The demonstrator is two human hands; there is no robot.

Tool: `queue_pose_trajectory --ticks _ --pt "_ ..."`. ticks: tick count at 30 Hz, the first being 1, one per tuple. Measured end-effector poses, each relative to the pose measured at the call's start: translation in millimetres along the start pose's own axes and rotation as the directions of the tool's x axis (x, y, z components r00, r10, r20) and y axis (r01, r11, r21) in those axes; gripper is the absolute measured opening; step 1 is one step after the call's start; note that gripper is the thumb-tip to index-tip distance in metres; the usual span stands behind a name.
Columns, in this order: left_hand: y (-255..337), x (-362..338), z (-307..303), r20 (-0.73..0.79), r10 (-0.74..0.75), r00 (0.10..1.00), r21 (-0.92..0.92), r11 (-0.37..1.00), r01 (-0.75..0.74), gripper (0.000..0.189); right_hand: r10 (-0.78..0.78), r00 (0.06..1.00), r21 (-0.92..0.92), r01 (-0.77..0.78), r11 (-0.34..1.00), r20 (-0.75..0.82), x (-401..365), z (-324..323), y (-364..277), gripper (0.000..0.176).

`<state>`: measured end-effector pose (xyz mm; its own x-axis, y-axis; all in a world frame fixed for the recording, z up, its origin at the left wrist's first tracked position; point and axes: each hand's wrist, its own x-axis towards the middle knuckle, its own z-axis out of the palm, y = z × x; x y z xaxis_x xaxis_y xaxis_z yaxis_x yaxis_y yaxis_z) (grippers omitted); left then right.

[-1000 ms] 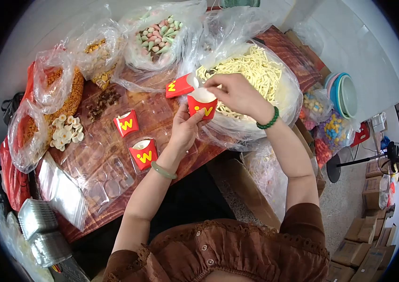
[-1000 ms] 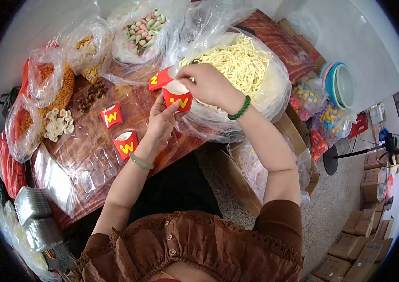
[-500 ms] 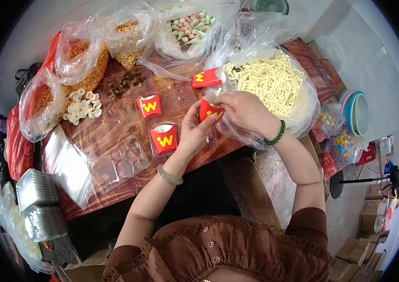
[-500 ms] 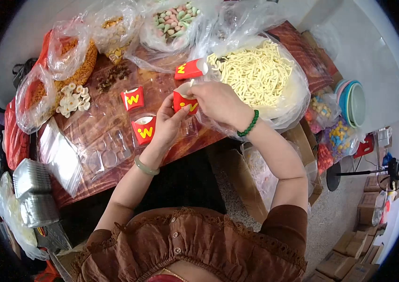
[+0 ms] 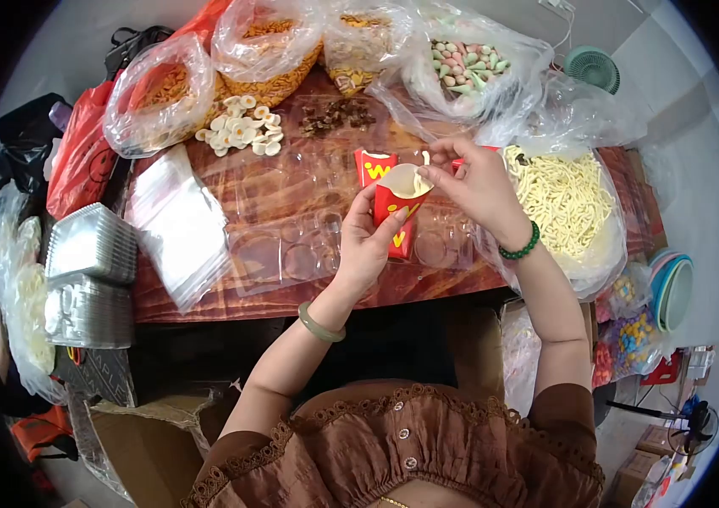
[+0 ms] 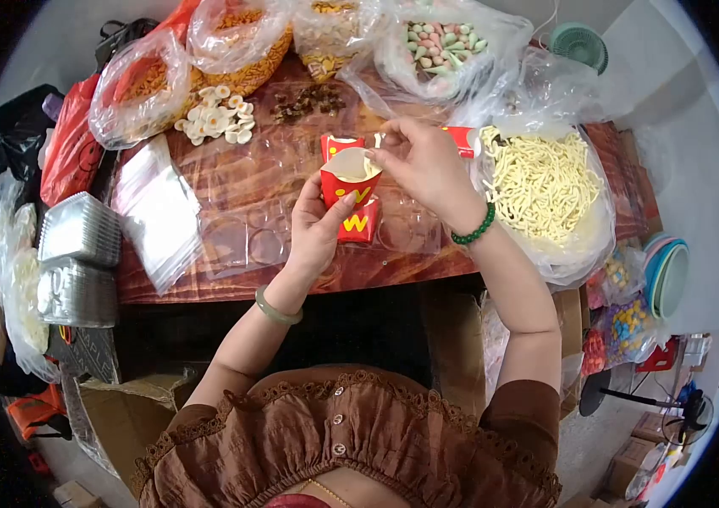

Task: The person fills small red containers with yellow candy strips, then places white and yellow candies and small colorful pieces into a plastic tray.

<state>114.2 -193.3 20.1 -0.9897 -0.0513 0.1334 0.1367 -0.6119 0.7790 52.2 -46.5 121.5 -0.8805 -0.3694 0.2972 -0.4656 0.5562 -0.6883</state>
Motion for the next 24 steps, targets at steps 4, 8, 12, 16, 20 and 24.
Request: queue_pose_trajectory --ticks 4,8,12,16,20,24 --pt "9.6 -3.3 -18.7 -0.014 0.073 0.997 0.007 0.997 -0.073 0.042 0.007 0.988 0.183 -0.035 0.982 0.151 21.9 26.3 12.3 0.019" --pt "14.0 -6.7 -35.2 -0.077 0.087 0.993 -0.055 0.994 -0.091 0.042 -0.142 0.987 -0.064 0.146 0.987 0.073 22.7 40.4 -20.4 0.017" --pt "23.0 -15.6 -43.9 -0.11 0.111 0.988 -0.029 0.993 -0.115 0.038 -0.388 0.898 -0.111 0.415 0.903 0.208 23.1 53.0 -26.2 0.015" --pt "27.8 -19.5 -51.3 -0.132 0.04 0.99 -0.055 0.997 -0.048 0.036 -0.416 0.806 -0.099 0.496 0.862 0.421 23.1 58.2 -32.7 0.016" --pt "37.2 -21.2 -56.3 -0.183 0.061 0.981 -0.05 0.996 -0.071 0.038 -0.381 0.82 -0.148 0.479 0.865 0.426 19.7 65.1 -54.2 0.016" --pt "47.0 -22.1 -62.6 -0.245 0.086 0.966 -0.017 0.995 -0.093 0.037 -0.441 0.765 -0.017 0.507 0.862 0.47 34.8 88.6 -50.7 0.015"
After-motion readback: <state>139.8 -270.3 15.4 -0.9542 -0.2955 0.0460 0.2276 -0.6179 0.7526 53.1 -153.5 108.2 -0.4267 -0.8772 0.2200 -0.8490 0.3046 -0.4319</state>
